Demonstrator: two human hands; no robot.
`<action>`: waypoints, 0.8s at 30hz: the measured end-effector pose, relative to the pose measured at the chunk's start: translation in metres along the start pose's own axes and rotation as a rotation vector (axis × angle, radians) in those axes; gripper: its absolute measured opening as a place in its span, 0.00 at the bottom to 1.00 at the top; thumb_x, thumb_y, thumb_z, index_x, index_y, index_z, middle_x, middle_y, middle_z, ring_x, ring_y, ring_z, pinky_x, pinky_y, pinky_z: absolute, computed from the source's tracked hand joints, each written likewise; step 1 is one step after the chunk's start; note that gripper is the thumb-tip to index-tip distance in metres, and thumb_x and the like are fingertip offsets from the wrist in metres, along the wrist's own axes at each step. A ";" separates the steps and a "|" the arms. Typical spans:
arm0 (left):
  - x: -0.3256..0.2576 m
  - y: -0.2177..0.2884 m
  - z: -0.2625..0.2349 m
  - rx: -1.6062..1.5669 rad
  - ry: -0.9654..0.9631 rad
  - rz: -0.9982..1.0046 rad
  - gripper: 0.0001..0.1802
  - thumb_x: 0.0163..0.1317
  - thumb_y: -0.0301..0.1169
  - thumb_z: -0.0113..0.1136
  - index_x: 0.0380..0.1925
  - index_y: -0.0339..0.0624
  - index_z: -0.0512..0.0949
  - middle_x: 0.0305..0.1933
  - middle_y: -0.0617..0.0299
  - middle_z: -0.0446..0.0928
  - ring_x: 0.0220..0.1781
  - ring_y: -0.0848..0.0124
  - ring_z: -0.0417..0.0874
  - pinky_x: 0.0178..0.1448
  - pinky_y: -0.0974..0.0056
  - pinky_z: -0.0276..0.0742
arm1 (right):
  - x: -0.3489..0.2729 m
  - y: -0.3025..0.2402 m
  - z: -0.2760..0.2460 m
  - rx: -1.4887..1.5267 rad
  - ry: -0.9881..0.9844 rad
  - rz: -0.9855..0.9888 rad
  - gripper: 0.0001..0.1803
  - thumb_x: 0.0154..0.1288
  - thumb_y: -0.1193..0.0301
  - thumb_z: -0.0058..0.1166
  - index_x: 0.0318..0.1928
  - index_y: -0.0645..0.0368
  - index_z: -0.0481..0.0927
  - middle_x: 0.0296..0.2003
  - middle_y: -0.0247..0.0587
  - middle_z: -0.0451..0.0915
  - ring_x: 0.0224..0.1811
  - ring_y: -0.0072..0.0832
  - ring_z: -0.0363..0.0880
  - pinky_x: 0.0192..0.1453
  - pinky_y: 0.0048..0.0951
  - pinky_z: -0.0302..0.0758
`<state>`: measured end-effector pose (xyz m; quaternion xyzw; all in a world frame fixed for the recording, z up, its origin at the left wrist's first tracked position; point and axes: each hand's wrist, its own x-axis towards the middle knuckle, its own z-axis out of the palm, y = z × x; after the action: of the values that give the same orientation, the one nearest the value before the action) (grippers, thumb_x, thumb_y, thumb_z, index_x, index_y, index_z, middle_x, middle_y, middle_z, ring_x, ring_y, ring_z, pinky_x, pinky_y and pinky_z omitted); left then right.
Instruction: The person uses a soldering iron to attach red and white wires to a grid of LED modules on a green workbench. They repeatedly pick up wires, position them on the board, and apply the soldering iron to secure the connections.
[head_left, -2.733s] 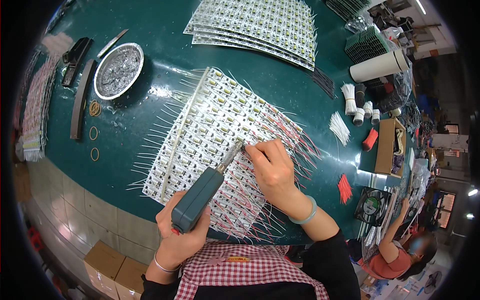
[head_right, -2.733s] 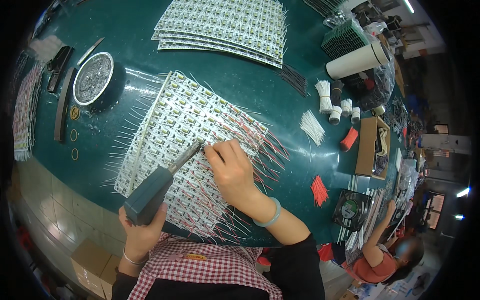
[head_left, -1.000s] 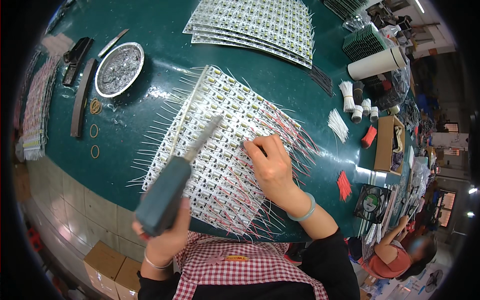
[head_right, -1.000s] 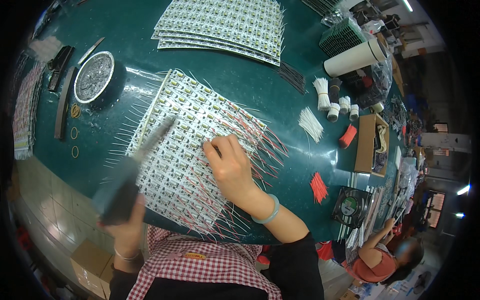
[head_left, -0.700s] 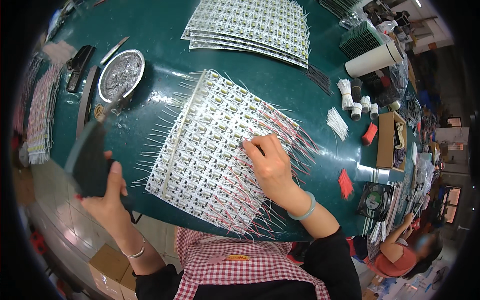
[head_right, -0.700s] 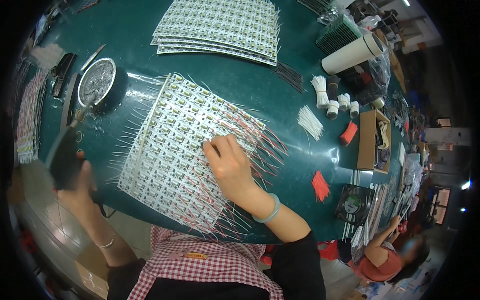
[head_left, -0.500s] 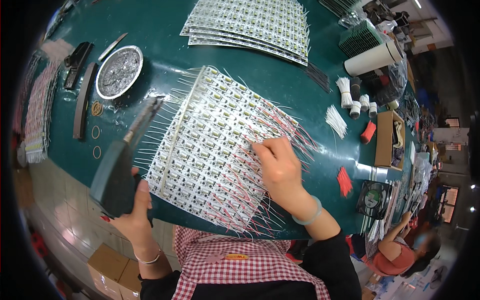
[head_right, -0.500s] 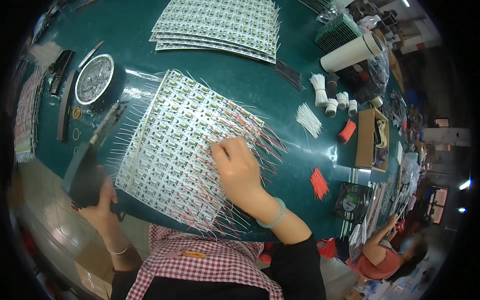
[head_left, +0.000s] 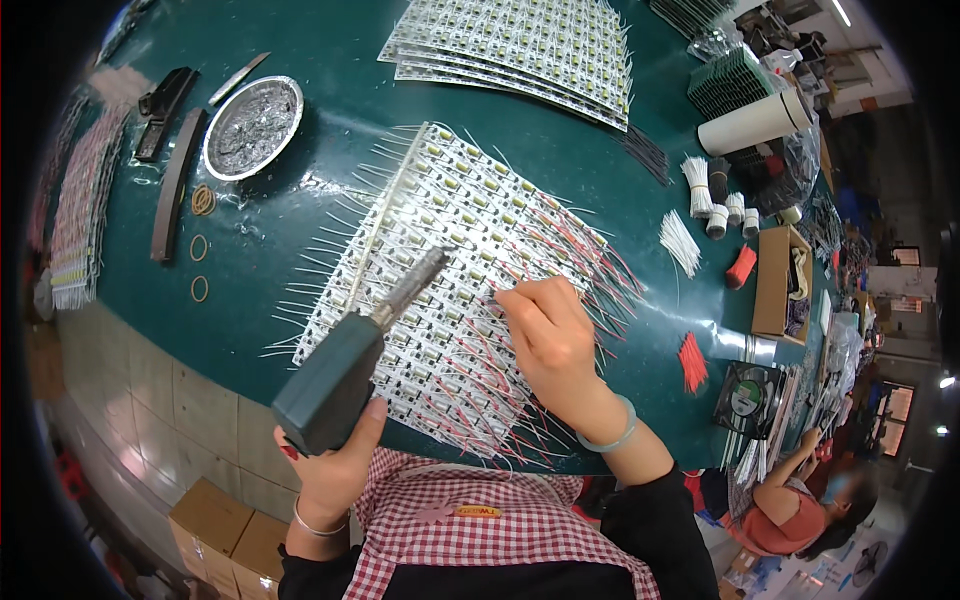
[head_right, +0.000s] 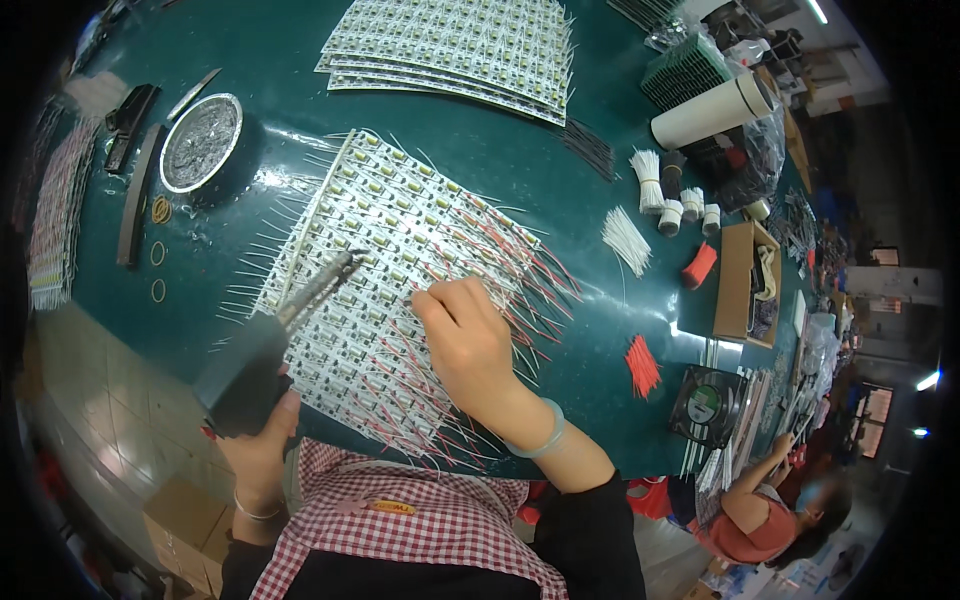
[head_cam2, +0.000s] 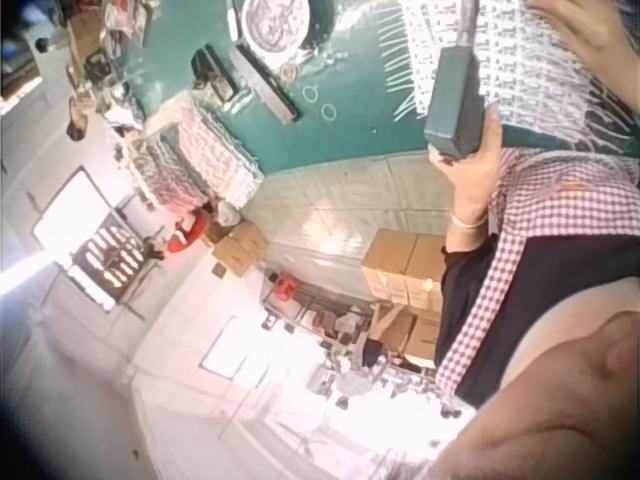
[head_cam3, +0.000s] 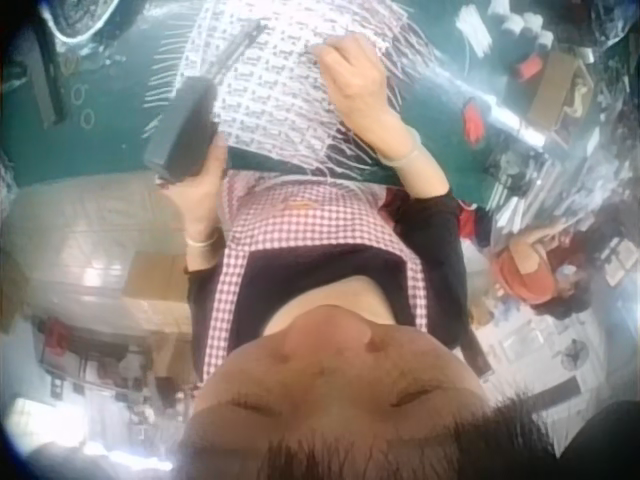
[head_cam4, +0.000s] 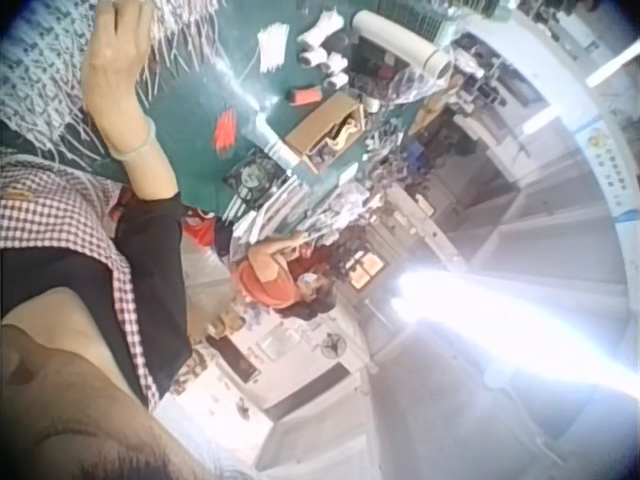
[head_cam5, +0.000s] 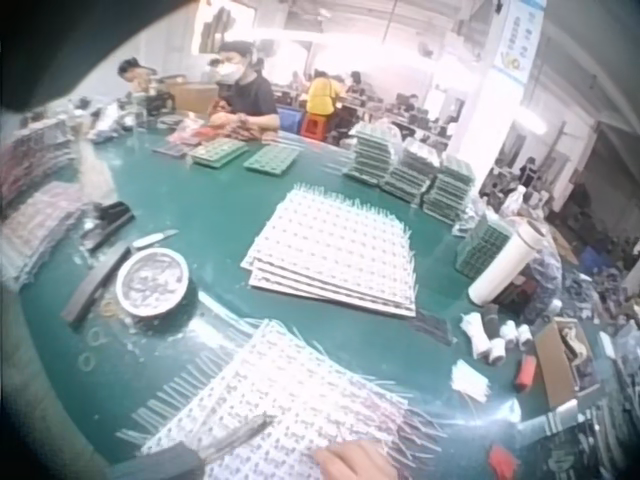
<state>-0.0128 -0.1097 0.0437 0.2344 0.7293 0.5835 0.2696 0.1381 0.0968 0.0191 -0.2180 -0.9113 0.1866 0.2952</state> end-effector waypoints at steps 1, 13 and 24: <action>-0.001 0.004 0.001 -0.023 0.001 -0.059 0.19 0.55 0.17 0.69 0.48 0.30 0.80 0.39 0.58 0.83 0.29 0.78 0.78 0.32 0.72 0.73 | -0.001 0.001 0.004 -0.008 0.000 0.006 0.16 0.48 0.85 0.58 0.41 0.63 0.81 0.35 0.41 0.77 0.36 0.37 0.75 0.35 0.35 0.74; 0.001 0.005 0.012 0.098 -0.121 0.124 0.12 0.53 0.20 0.71 0.38 0.29 0.82 0.32 0.58 0.83 0.29 0.77 0.82 0.32 0.70 0.76 | -0.007 0.002 0.013 -0.102 -0.024 0.025 0.14 0.50 0.82 0.57 0.41 0.62 0.81 0.36 0.39 0.77 0.37 0.36 0.76 0.35 0.33 0.75; 0.005 0.014 0.015 0.108 -0.183 0.107 0.10 0.53 0.17 0.67 0.36 0.30 0.82 0.32 0.59 0.80 0.28 0.78 0.79 0.31 0.71 0.73 | -0.004 0.000 0.011 -0.116 -0.041 0.021 0.14 0.51 0.81 0.56 0.41 0.62 0.80 0.36 0.39 0.76 0.37 0.36 0.76 0.34 0.32 0.74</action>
<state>-0.0063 -0.0928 0.0543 0.3394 0.7184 0.5333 0.2903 0.1343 0.0926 0.0088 -0.2406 -0.9241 0.1408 0.2613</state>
